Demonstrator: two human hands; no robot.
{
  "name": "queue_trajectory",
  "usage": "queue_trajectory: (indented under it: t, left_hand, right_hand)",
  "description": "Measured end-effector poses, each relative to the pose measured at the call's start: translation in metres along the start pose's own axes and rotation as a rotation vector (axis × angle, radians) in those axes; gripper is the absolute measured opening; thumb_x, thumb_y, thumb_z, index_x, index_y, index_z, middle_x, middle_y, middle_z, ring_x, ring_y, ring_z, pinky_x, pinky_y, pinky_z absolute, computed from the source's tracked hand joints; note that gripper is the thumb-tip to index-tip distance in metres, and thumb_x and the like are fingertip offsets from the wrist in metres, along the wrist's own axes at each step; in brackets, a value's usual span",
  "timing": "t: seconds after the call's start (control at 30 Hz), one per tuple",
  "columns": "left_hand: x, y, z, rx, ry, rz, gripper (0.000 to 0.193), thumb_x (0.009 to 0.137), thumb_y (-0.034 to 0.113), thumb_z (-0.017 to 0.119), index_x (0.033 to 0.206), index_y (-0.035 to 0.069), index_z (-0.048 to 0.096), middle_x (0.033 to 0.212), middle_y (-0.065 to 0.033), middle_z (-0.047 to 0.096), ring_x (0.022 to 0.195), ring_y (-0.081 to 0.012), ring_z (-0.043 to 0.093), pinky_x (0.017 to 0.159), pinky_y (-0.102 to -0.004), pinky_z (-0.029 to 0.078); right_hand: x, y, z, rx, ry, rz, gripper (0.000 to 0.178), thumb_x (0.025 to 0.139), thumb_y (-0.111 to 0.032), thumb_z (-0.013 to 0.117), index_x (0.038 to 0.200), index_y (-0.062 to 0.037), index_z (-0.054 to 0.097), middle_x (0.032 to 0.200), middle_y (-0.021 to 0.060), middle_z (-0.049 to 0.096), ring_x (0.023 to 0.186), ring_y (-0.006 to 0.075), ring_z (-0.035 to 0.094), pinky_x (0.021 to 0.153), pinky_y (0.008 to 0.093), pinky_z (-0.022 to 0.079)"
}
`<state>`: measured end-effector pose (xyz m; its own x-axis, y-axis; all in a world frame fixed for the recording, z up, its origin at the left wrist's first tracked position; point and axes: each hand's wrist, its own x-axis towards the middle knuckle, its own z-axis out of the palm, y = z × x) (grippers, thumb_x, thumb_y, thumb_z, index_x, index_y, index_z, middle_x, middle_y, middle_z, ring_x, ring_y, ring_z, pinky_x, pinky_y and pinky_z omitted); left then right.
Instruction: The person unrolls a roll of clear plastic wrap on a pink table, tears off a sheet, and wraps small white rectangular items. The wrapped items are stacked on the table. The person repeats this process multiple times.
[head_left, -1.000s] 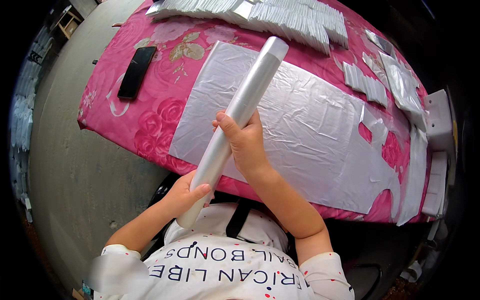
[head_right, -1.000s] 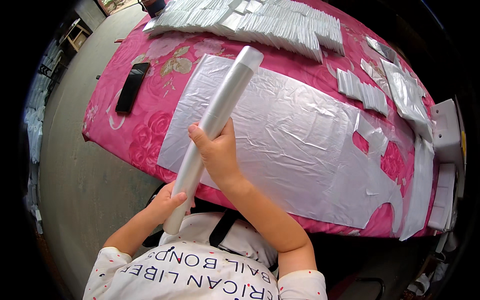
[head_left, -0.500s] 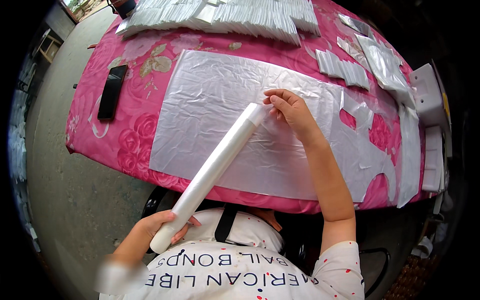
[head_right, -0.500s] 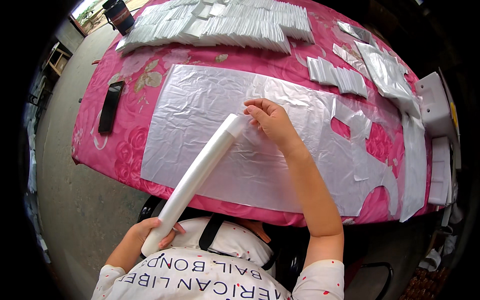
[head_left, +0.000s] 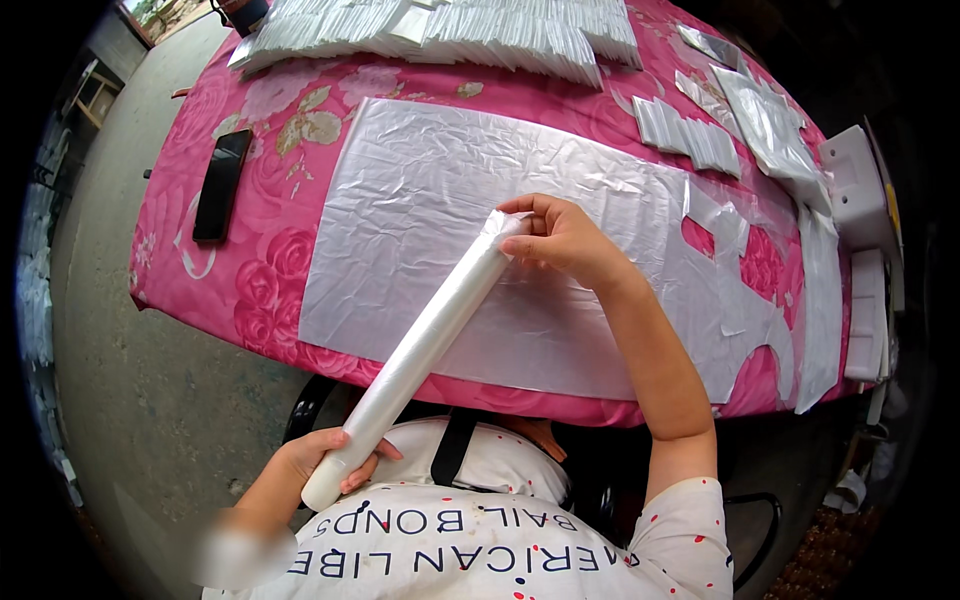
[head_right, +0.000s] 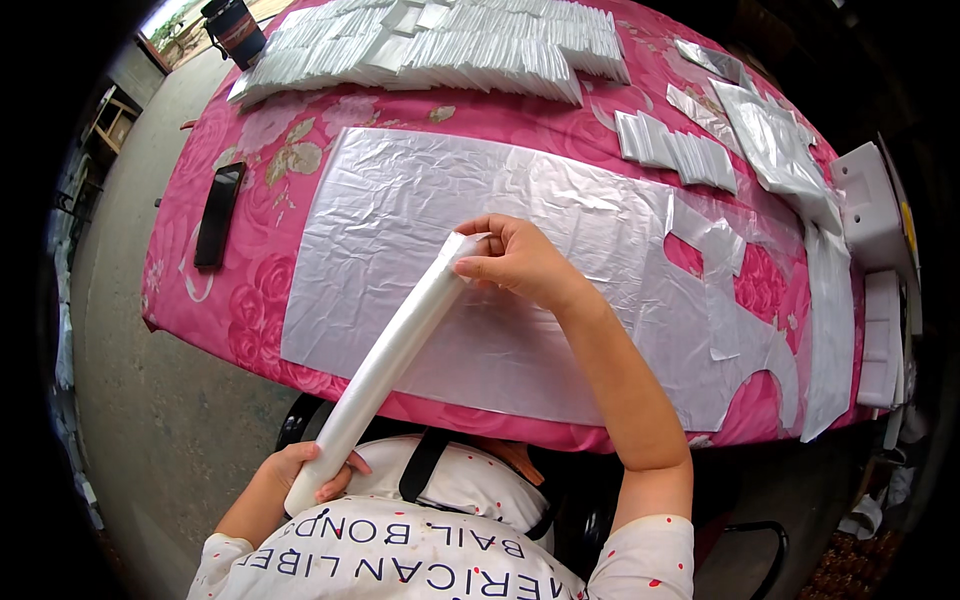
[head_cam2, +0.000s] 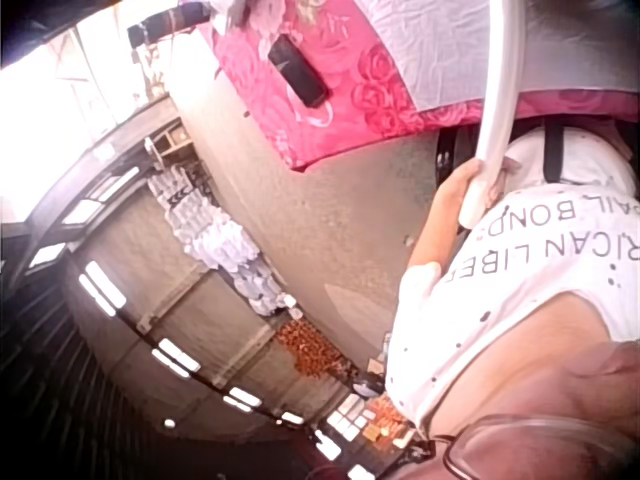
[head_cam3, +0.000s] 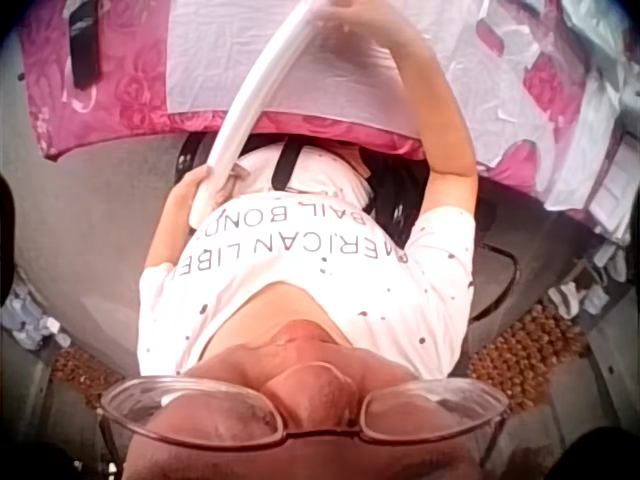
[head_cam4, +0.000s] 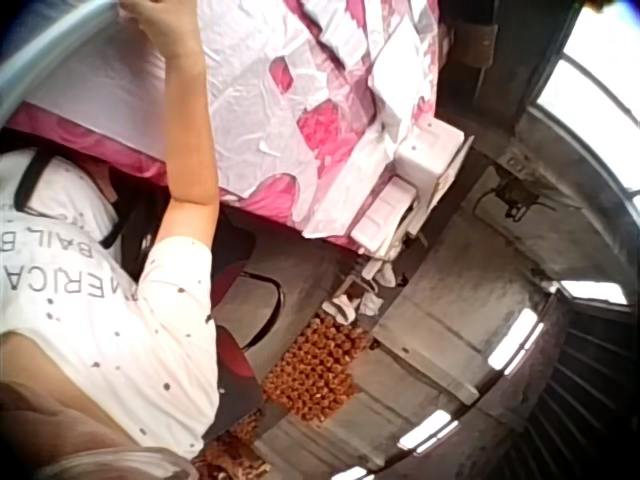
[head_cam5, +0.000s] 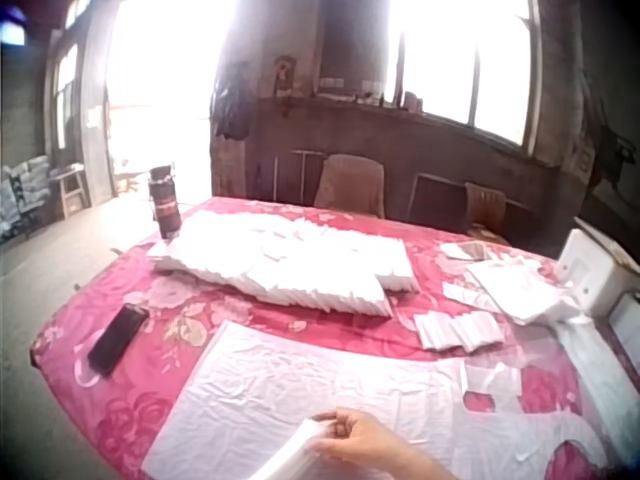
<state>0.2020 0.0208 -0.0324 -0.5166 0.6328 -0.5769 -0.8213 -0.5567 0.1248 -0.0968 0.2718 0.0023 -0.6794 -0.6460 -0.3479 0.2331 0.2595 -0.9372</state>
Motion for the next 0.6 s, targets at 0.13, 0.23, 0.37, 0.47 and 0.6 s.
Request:
queue_trajectory:
  t: [0.13, 0.23, 0.37, 0.47, 0.6]
  left_hand:
    - [0.0, 0.001, 0.0, 0.019, 0.01, -0.006, 0.083, 0.068, 0.05, 0.066, 0.117, -0.014, 0.045, 0.06, -0.0103, 0.052, 0.047, -0.0132, 0.053, 0.044, -0.0241, 0.046]
    - [0.0, 0.001, -0.001, 0.045, -0.004, 0.001, 0.088, 0.066, 0.051, 0.068, 0.12, -0.014, 0.043, 0.063, -0.0108, 0.053, 0.048, -0.0129, 0.053, 0.047, -0.0224, 0.045]
    - [-0.003, -0.002, 0.001, 0.013, 0.02, 0.019, 0.09, 0.066, 0.05, 0.069, 0.122, -0.014, 0.041, 0.066, -0.0115, 0.054, 0.049, -0.0128, 0.053, 0.049, -0.0218, 0.045]
    - [-0.002, 0.001, 0.004, 0.093, 0.03, 0.016, 0.089, 0.065, 0.047, 0.07, 0.123, -0.014, 0.041, 0.066, -0.0114, 0.054, 0.049, -0.0128, 0.054, 0.049, -0.0219, 0.045]
    - [-0.001, 0.001, 0.005, 0.064, 0.017, -0.004, 0.088, 0.065, 0.045, 0.07, 0.123, -0.014, 0.041, 0.066, -0.0116, 0.054, 0.048, -0.0127, 0.054, 0.048, -0.0223, 0.045]
  right_hand:
    - [0.0, 0.003, -0.007, 0.009, 0.015, 0.0, 0.055, 0.074, -0.01, 0.073, 0.123, 0.0004, 0.051, 0.074, 0.0009, 0.062, 0.06, 0.0034, 0.052, 0.051, 0.0177, 0.04]
    - [-0.002, -0.001, -0.005, -0.04, 0.015, 0.015, 0.058, 0.074, -0.011, 0.073, 0.126, 0.0001, 0.049, 0.073, 0.0007, 0.063, 0.06, 0.0023, 0.051, 0.049, 0.018, 0.041]
    - [-0.002, -0.005, -0.006, -0.062, 0.014, 0.046, 0.053, 0.076, -0.013, 0.072, 0.124, 0.0, 0.051, 0.074, 0.0004, 0.063, 0.061, 0.0018, 0.051, 0.049, 0.0182, 0.041]
    - [0.0, 0.0, -0.01, -0.072, 0.011, 0.047, 0.045, 0.081, -0.021, 0.067, 0.119, -0.0005, 0.055, 0.08, 0.0009, 0.063, 0.062, 0.0025, 0.053, 0.05, 0.0178, 0.041]
    - [0.005, 0.005, -0.024, 0.0, 0.01, 0.097, 0.037, 0.087, -0.034, 0.06, 0.106, -0.0019, 0.06, 0.086, 0.0008, 0.06, 0.061, 0.0042, 0.054, 0.051, 0.0173, 0.041]
